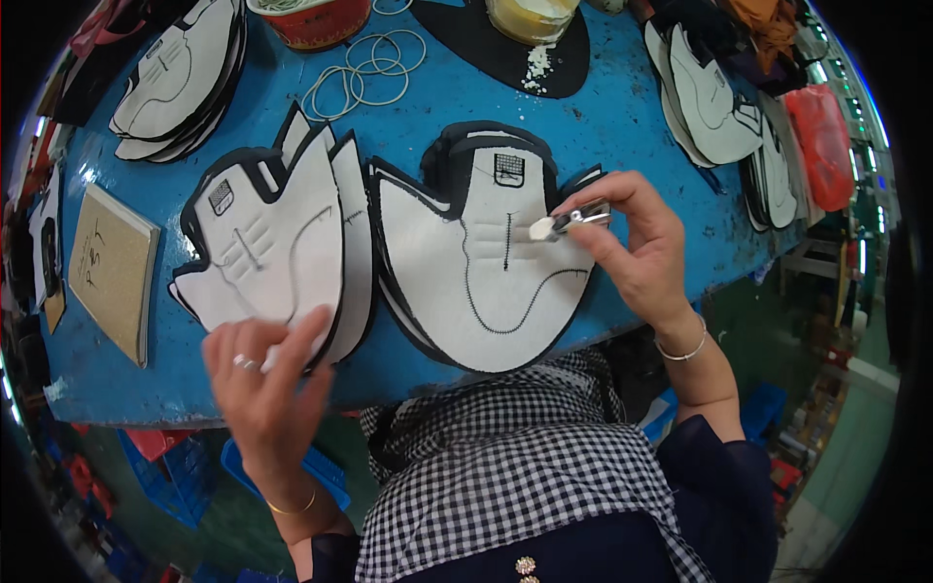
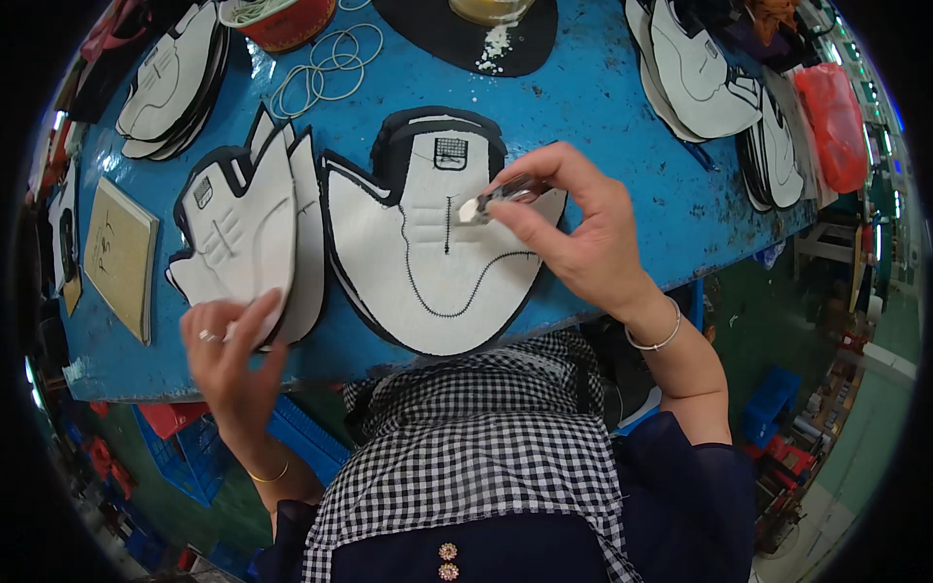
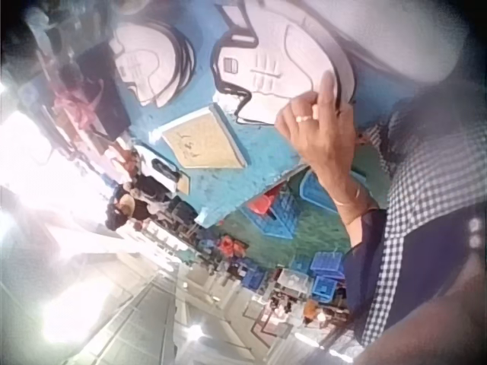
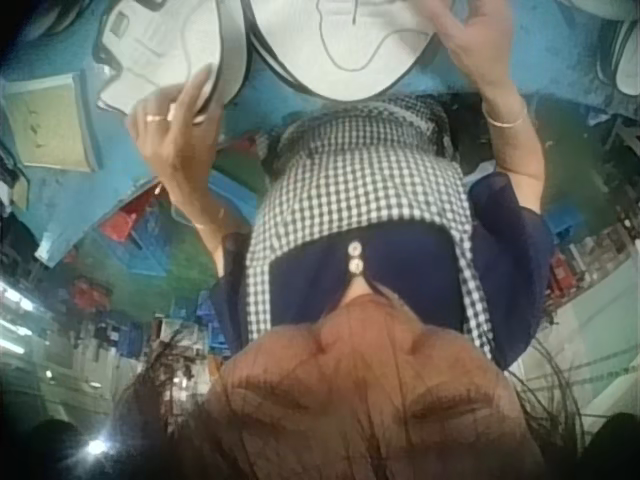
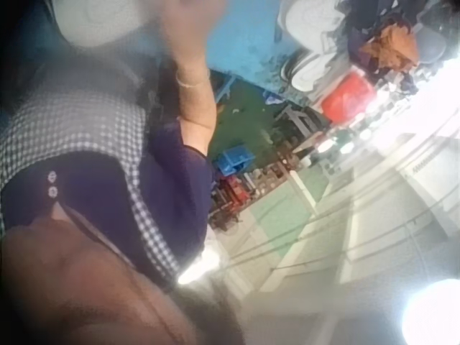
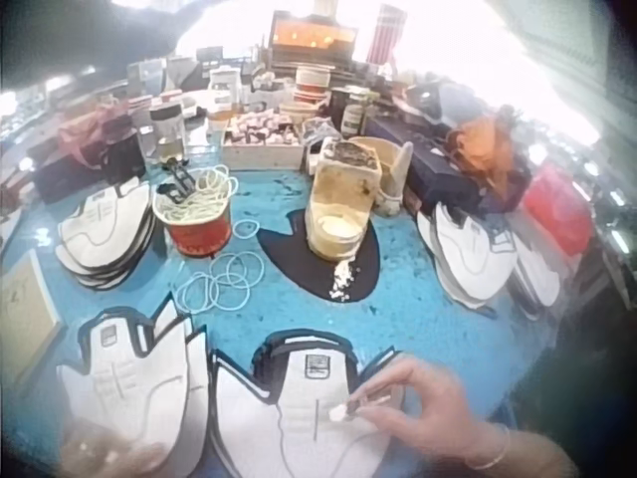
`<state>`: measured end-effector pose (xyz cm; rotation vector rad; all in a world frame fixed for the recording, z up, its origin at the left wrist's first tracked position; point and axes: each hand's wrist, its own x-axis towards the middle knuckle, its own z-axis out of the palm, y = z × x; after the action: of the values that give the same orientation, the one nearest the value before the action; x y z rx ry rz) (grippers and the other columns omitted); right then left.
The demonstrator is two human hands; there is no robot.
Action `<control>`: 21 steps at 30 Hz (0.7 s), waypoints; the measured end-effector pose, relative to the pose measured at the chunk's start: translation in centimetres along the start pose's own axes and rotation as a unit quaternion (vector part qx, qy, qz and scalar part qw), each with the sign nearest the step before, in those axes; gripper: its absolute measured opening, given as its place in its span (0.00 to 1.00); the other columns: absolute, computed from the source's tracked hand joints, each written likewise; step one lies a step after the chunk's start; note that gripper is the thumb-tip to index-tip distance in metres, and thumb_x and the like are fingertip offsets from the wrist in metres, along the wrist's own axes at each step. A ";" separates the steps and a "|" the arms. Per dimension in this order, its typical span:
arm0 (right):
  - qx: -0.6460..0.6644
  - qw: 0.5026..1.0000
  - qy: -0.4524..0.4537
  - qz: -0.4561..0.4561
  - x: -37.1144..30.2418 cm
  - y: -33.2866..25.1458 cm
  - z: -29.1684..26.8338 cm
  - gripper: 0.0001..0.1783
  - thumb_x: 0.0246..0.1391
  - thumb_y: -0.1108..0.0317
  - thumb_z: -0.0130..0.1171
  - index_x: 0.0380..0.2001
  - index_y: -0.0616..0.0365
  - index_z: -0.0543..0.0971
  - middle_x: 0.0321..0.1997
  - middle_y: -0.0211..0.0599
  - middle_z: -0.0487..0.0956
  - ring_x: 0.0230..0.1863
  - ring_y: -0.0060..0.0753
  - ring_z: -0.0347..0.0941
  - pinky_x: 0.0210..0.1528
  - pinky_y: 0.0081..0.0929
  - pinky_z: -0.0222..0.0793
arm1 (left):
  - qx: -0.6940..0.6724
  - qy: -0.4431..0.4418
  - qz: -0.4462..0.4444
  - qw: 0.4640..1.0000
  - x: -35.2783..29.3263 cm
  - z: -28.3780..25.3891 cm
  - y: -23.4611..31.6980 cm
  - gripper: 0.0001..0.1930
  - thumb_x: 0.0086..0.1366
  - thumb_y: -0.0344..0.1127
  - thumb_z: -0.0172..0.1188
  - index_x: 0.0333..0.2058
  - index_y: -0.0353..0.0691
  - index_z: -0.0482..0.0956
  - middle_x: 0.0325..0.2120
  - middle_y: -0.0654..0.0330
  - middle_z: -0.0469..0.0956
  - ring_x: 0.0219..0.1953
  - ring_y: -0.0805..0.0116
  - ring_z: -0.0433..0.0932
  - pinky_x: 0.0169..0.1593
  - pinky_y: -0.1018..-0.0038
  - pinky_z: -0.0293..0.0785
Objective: The person applies adhesive to shoe upper panels with an adhesive brush, then attaches black strips to the panels by hand.
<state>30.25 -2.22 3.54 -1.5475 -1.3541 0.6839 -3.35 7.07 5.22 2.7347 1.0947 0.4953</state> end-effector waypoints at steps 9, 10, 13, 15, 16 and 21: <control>-0.236 0.961 -0.049 -0.134 1.1 -0.8 2.3 0.14 0.44 0.67 0.74 0.34 0.54 0.82 0.30 0.28 0.80 0.31 0.30 0.73 0.43 0.31 0.64 | -0.172 -0.014 0.192 0.966 0.3 6.8 7.3 0.25 0.48 0.42 0.74 0.46 0.44 0.83 0.48 0.63 0.77 0.47 0.65 0.76 0.49 0.65 0.71; -0.237 0.961 -0.048 -0.132 1.6 -0.5 2.2 0.14 0.44 0.67 0.74 0.34 0.54 0.82 0.30 0.28 0.80 0.31 0.30 0.73 0.43 0.31 0.64 | -0.173 -0.014 0.194 0.966 0.5 6.7 7.3 0.25 0.48 0.42 0.74 0.46 0.44 0.83 0.48 0.63 0.77 0.47 0.65 0.76 0.49 0.65 0.71; -0.274 0.940 0.036 -0.202 2.9 0.5 2.2 0.14 0.44 0.67 0.75 0.34 0.53 0.82 0.29 0.26 0.80 0.30 0.31 0.72 0.43 0.33 0.64 | -0.185 -0.047 0.198 0.961 1.3 5.9 7.3 0.24 0.48 0.41 0.74 0.46 0.43 0.83 0.48 0.63 0.77 0.47 0.65 0.76 0.49 0.66 0.71; -0.292 0.929 0.028 -0.225 2.7 0.3 2.0 0.14 0.43 0.67 0.75 0.34 0.52 0.82 0.30 0.26 0.81 0.30 0.32 0.73 0.43 0.33 0.64 | -0.177 -0.063 0.206 0.960 1.5 5.5 7.5 0.22 0.49 0.39 0.73 0.45 0.41 0.83 0.48 0.62 0.77 0.47 0.64 0.76 0.50 0.65 0.72; -0.309 0.918 0.019 -0.248 2.5 0.1 1.9 0.14 0.43 0.67 0.75 0.33 0.52 0.82 0.30 0.26 0.81 0.31 0.32 0.73 0.43 0.33 0.64 | -0.176 -0.064 0.204 0.961 1.7 5.2 7.5 0.22 0.49 0.39 0.73 0.45 0.41 0.83 0.48 0.62 0.77 0.47 0.64 0.76 0.50 0.65 0.72; -0.244 0.938 -0.092 -0.227 0.3 -1.4 1.7 0.15 0.41 0.69 0.75 0.35 0.53 0.82 0.31 0.26 0.81 0.33 0.31 0.75 0.44 0.33 0.67 | -0.234 -0.108 0.180 0.949 2.6 4.2 7.4 0.19 0.50 0.35 0.72 0.43 0.38 0.83 0.45 0.61 0.79 0.45 0.63 0.78 0.51 0.64 0.73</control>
<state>28.25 -1.47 4.13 -1.4754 -2.0540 0.2087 4.61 3.44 3.86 2.4787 0.3599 0.4184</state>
